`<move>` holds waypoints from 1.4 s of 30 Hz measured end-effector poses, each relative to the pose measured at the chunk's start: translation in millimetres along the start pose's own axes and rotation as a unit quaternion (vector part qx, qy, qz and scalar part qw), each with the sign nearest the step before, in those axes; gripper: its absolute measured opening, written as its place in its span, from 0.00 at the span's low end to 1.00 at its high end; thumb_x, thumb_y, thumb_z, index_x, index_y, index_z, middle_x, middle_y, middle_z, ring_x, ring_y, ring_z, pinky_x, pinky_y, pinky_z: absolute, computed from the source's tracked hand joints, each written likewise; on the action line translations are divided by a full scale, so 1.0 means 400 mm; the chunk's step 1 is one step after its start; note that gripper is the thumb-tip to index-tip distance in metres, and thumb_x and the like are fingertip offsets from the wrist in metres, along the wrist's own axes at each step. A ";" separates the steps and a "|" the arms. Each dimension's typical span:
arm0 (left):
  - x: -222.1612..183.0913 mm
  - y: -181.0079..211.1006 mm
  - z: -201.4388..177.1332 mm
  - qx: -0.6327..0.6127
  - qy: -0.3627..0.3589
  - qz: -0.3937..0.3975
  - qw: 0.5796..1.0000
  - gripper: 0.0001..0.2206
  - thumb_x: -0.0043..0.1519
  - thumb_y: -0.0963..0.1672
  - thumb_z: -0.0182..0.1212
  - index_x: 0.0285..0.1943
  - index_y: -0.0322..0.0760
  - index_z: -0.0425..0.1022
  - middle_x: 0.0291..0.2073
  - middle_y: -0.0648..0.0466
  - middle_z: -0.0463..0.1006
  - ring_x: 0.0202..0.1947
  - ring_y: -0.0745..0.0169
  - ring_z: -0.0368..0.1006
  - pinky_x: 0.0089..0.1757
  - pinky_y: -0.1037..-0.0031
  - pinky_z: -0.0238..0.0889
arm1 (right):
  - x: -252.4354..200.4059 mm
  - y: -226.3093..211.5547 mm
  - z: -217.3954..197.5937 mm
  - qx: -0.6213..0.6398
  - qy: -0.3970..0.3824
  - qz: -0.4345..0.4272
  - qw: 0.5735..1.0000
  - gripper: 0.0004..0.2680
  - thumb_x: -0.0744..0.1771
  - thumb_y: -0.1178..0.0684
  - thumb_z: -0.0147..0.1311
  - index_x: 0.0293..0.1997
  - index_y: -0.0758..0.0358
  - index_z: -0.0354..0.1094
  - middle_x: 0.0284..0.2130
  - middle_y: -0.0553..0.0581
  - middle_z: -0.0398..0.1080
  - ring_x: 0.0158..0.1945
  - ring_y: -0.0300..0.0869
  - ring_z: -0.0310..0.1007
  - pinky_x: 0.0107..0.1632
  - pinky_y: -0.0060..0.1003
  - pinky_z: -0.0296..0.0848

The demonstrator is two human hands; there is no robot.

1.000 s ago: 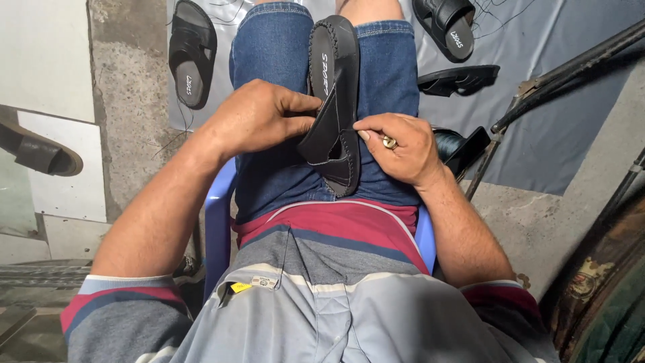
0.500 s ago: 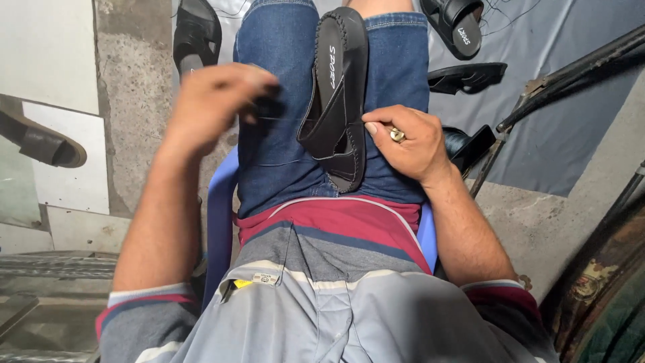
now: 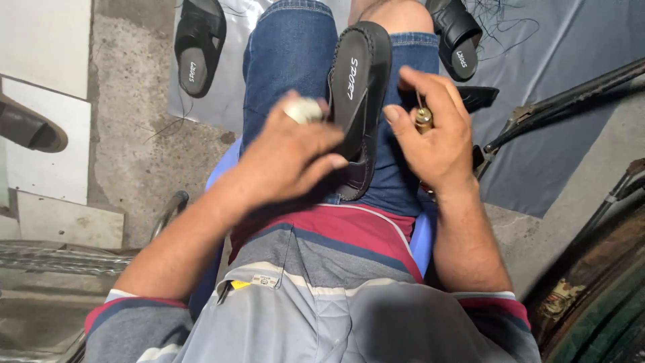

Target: Hand-stitching a sandal strap to the sole using an awl and thread

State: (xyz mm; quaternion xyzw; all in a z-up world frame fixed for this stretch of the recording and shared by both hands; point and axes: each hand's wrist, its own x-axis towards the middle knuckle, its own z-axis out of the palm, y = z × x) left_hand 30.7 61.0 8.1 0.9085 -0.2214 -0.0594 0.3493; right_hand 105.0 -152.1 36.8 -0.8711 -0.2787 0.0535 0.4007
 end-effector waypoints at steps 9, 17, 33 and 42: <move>-0.012 0.204 0.031 0.103 0.071 0.012 0.992 0.15 0.58 0.41 0.47 0.53 0.32 0.68 0.31 0.53 0.69 0.41 0.53 0.68 0.30 0.69 0.57 | -0.014 0.009 -0.013 0.032 0.027 0.150 0.988 0.18 0.64 0.46 0.49 0.56 0.64 0.54 0.47 0.56 0.62 0.48 0.42 0.63 0.52 0.33 0.64; -0.022 0.220 0.055 0.124 0.033 0.035 0.991 0.17 0.56 0.42 0.44 0.53 0.36 0.68 0.39 0.54 0.72 0.48 0.57 0.68 0.25 0.76 0.57 | -0.030 0.059 -0.004 0.167 0.054 0.137 0.975 0.18 0.64 0.44 0.47 0.54 0.67 0.55 0.43 0.57 0.63 0.46 0.41 0.63 0.52 0.35 0.64; -0.021 0.206 0.084 0.128 0.062 0.036 0.989 0.16 0.59 0.45 0.42 0.52 0.40 0.70 0.38 0.55 0.73 0.48 0.59 0.69 0.25 0.76 0.54 | -0.038 0.054 -0.003 0.209 0.085 0.136 0.965 0.18 0.64 0.45 0.48 0.54 0.67 0.55 0.41 0.56 0.62 0.44 0.38 0.61 0.52 0.33 0.62; 0.027 0.015 -0.022 -0.085 -0.061 -0.228 0.968 0.27 0.52 0.59 0.51 0.53 0.46 0.67 0.39 0.53 0.76 0.39 0.43 0.68 0.33 0.53 0.60 | 0.048 -0.032 0.001 -0.089 -0.125 0.152 0.976 0.23 0.63 0.45 0.54 0.61 0.62 0.50 0.44 0.54 0.68 0.34 0.40 0.67 0.41 0.36 0.65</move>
